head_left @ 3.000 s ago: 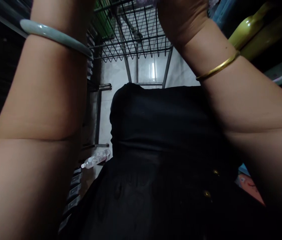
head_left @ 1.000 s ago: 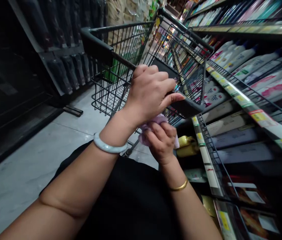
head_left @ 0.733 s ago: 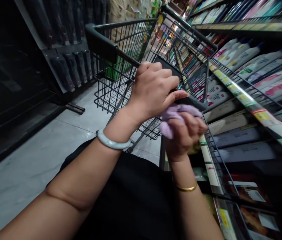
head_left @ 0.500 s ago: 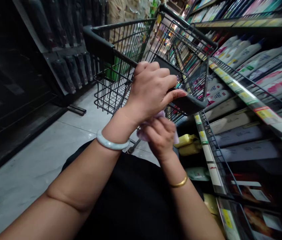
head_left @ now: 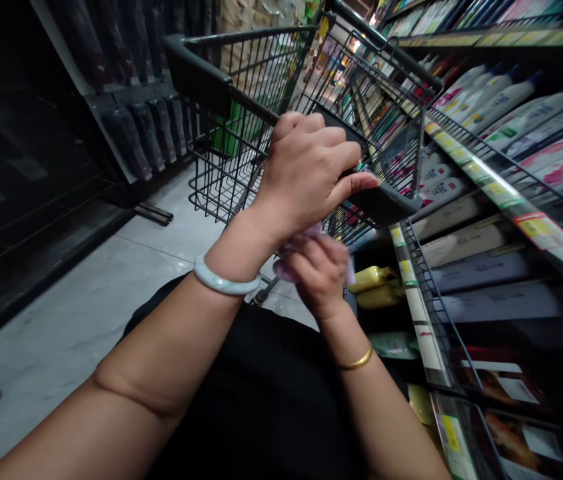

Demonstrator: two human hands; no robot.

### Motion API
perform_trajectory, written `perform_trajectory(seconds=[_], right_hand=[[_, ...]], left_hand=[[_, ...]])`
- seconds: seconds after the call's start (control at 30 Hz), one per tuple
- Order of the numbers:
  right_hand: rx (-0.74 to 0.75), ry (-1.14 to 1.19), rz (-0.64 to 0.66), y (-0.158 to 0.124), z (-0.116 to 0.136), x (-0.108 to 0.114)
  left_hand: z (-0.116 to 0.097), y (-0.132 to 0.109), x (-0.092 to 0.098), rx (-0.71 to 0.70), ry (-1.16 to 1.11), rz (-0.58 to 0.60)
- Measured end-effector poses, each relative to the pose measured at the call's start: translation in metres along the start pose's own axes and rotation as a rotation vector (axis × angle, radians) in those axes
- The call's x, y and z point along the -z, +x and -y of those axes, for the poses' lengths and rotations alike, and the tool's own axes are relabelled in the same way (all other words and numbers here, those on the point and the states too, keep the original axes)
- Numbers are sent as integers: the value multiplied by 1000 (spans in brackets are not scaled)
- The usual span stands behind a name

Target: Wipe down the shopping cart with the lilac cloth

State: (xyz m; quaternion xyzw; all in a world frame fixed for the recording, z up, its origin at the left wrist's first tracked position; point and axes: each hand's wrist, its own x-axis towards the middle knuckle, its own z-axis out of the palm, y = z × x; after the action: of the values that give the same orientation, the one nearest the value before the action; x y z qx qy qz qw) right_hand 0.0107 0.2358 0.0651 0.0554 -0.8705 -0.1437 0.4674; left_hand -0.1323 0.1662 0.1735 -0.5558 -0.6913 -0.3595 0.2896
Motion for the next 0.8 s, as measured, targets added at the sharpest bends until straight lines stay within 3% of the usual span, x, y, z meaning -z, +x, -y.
perform_trajectory(seconds=[0.1,0.17,0.23,0.3,0.4,0.53,0.6,0.73,0.8], right_hand=[[-135,-15,-112,0,-12,10],[-117,9,-16,-6,-9,4],[-14,32,130,-15,3,-10],[95,35,189,-20,13,-21],[86,8,61,-16,11,-20],[-107,-52,-122,-3,-8,1],[-130,-70,-118,-2,-8,2],[50,-20,40,-3,5,-10],[64,-16,23,-1,5,-8]], left_hand=[[0,1,-1,7,3,13],[0,1,-1,16,5,20],[0,0,-2,11,-2,10],[1,-1,-2,-5,-13,-13],[2,-1,-2,-12,-24,-36],[2,-2,-3,0,-35,-32],[2,-2,-5,1,-38,-34],[4,-3,-7,-12,-44,-62],[4,-4,-7,-16,-42,-75]])
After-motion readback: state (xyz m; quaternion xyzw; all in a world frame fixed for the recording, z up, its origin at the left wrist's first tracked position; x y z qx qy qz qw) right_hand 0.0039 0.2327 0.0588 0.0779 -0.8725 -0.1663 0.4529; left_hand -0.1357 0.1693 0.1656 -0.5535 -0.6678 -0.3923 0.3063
